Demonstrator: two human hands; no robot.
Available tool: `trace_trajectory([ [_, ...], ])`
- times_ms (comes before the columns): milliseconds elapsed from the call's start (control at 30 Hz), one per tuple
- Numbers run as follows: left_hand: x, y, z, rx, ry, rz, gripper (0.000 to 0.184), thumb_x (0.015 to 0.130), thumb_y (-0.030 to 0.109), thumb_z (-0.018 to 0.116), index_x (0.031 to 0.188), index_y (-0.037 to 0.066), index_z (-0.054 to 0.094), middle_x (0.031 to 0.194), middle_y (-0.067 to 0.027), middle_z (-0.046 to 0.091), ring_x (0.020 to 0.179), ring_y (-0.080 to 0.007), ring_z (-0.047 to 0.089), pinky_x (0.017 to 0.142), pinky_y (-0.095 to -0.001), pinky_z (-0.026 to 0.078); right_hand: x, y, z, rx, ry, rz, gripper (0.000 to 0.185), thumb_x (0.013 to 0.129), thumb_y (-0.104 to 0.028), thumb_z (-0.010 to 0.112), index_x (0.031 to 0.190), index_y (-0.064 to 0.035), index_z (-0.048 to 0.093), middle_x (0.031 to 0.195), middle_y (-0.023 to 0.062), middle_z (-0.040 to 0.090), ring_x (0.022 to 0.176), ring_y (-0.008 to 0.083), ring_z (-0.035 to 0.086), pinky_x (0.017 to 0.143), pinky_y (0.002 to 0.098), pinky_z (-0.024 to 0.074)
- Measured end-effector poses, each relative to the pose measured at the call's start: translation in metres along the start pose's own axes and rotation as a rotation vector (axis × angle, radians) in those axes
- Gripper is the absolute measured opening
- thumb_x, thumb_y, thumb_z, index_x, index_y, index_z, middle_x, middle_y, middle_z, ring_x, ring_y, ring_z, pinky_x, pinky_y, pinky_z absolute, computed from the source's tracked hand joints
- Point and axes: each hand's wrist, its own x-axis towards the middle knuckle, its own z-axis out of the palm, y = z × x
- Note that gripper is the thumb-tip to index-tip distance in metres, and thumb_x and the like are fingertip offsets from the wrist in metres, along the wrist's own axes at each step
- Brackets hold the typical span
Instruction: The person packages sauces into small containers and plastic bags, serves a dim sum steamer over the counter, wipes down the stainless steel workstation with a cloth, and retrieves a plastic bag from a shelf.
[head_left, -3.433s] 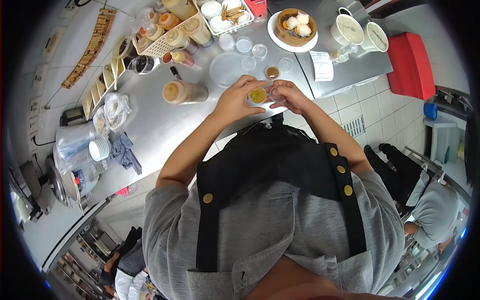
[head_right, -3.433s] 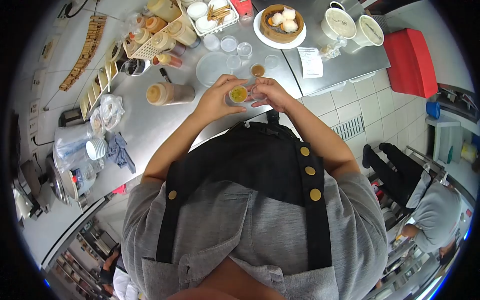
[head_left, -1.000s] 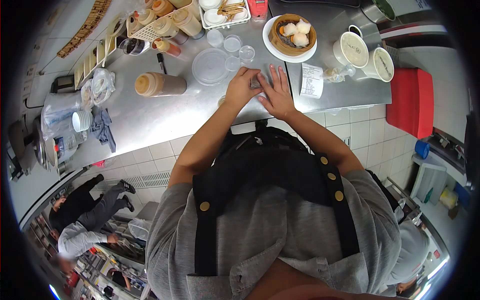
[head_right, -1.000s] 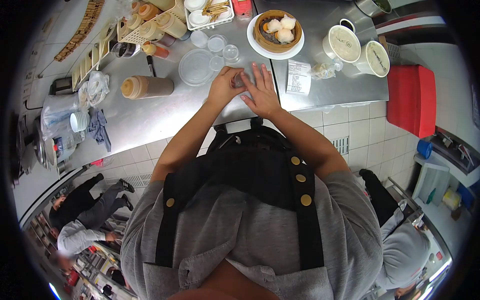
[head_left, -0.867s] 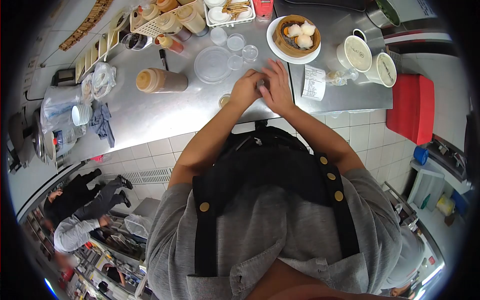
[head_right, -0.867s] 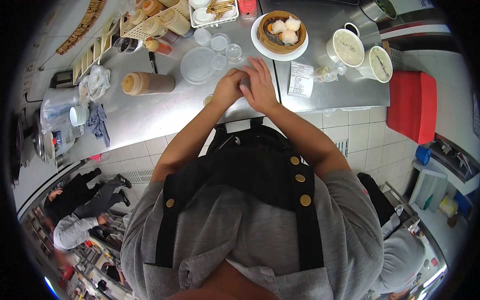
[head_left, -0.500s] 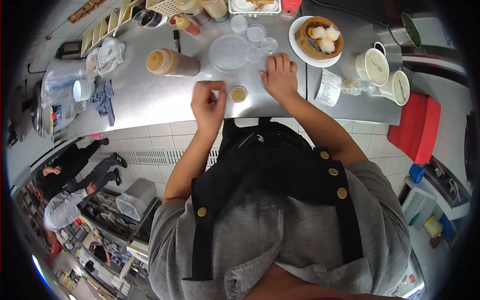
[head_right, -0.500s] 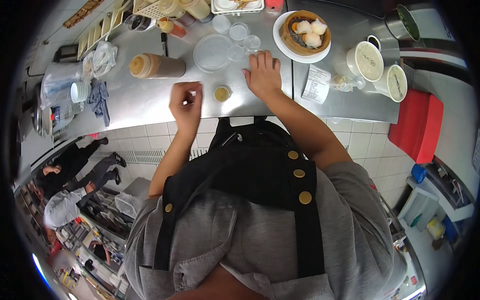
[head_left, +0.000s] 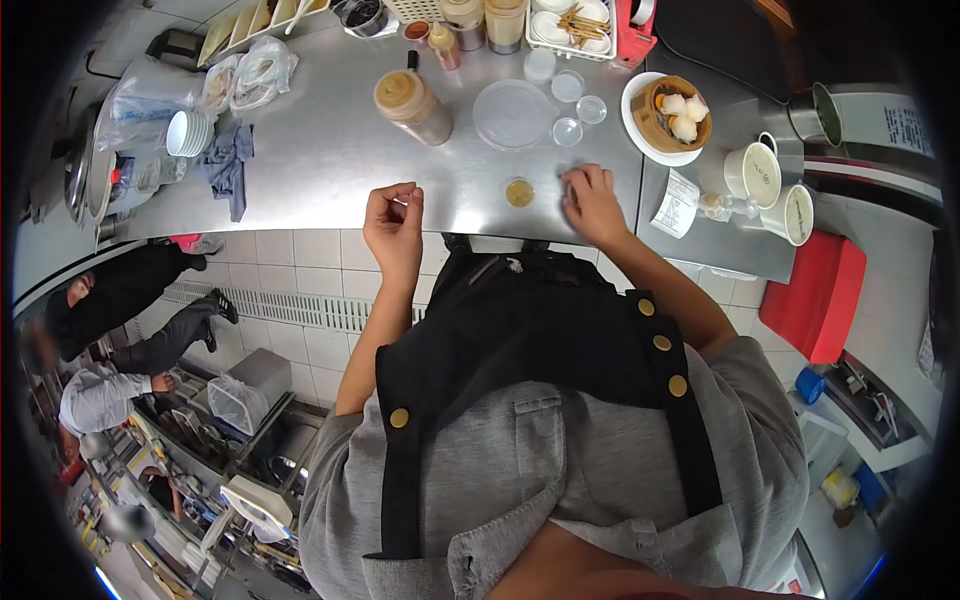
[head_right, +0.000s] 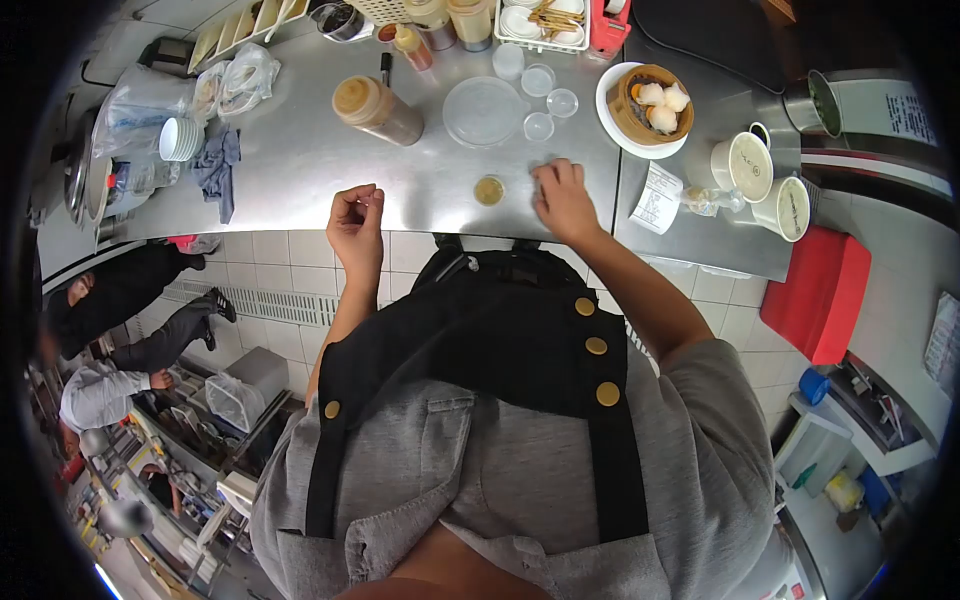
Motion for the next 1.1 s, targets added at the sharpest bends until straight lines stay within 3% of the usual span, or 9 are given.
trace_trajectory([
  [100,0.015,-0.005,-0.015,-0.038,-0.007,-0.051,0.009,0.09,0.002,0.074,0.097,0.002,0.068,0.077,0.0044,0.059,0.059,0.0003,0.04,0.056,-0.0164,0.034,0.015,-0.052,-0.004,0.211,-0.037,-0.06,0.044,0.078,-0.009,0.071,0.118,-0.0045,0.054,0.123,0.0167,0.05,0.114,0.0386,0.048,0.098,0.0447,0.0449],
  [367,0.064,-0.006,-0.054,-0.112,-0.01,-0.033,0.01,0.09,0.001,0.072,0.099,0.003,0.068,0.077,0.0046,0.06,0.061,0.0003,0.043,0.057,-0.0165,0.036,0.036,-0.076,0.033,0.051,-0.055,-0.162,0.046,0.076,-0.01,0.073,0.118,-0.0032,0.054,0.121,0.0169,0.052,0.114,0.0384,0.05,0.097,0.044,0.0456],
  [500,0.088,-0.022,-0.081,0.018,-0.044,-0.012,0.005,0.092,0.001,0.07,0.095,0.005,0.069,0.087,0.0045,0.068,0.064,0.0005,0.043,0.059,-0.0168,0.037,0.044,-0.088,0.032,-0.095,-0.041,-0.142,0.048,0.072,-0.014,0.078,0.114,-0.0052,0.057,0.118,0.0153,0.056,0.111,0.0371,0.052,0.093,0.0466,0.0456],
  [700,0.191,-0.029,-0.144,0.188,0.13,0.13,0.012,0.087,0.002,0.073,0.098,0.005,0.07,0.081,0.0017,0.059,0.06,-0.0037,0.044,0.055,-0.0206,0.038,0.08,-0.11,0.043,-0.232,-0.015,0.155,0.037,0.085,-0.034,0.069,0.107,-0.0076,0.059,0.114,0.0129,0.056,0.115,0.036,0.05,0.092,0.0494,0.0414],
  [833,0.313,-0.044,-0.232,0.215,0.317,0.224,0.01,0.092,0.008,0.071,0.099,0.002,0.067,0.08,0.002,0.06,0.068,-0.0056,0.047,0.06,-0.0226,0.042,0.096,-0.115,0.055,-0.225,0.096,0.269,0.04,0.088,-0.037,0.067,0.113,-0.0067,0.057,0.124,0.0145,0.054,0.122,0.0386,0.046,0.097,0.0525,0.0385],
  [933,0.403,-0.019,-0.306,0.426,0.642,0.328,0.018,0.094,0.02,0.068,0.098,0.003,0.068,0.076,-0.006,0.062,0.069,-0.0153,0.056,0.066,-0.0317,0.047,0.098,-0.118,0.058,-0.257,0.133,0.263,0.047,0.09,-0.037,0.065,0.123,-0.0057,0.053,0.138,0.0173,0.047,0.131,0.0415,0.041,0.104,0.0561,0.0343],
  [967,0.432,-0.014,-0.333,0.545,0.709,0.325,0.019,0.091,0.019,0.07,0.102,0.003,0.068,0.081,-0.0086,0.065,0.073,-0.02,0.06,0.07,-0.0356,0.049,0.101,-0.12,0.056,-0.266,0.087,0.275,0.051,0.09,-0.037,0.065,0.127,-0.0053,0.051,0.143,0.0181,0.044,0.134,0.0428,0.038,0.107,0.0567,0.0323],
  [1000,0.462,-0.009,-0.362,0.701,0.748,0.246,0.027,0.086,0.017,0.074,0.109,0.006,0.068,0.1,-0.0121,0.064,0.091,-0.0274,0.063,0.081,-0.0415,0.05,0.102,-0.12,0.055,-0.276,0.042,0.289,0.054,0.089,-0.036,0.065,0.131,-0.0049,0.049,0.148,0.0189,0.04,0.137,0.0442,0.035,0.11,0.0574,0.0304],
  [1100,0.514,0.03,-0.404,1.076,0.916,0.398,0.038,0.08,0.015,0.077,0.116,0.011,0.067,0.119,-0.0148,0.058,0.109,-0.0349,0.057,0.093,-0.0466,0.048,0.102,-0.119,0.056,-0.263,0.073,0.276,0.055,0.089,-0.035,0.065,0.132,-0.005,0.049,0.152,0.0191,0.037,0.139,0.0451,0.033,0.112,0.0576,0.0286],
])
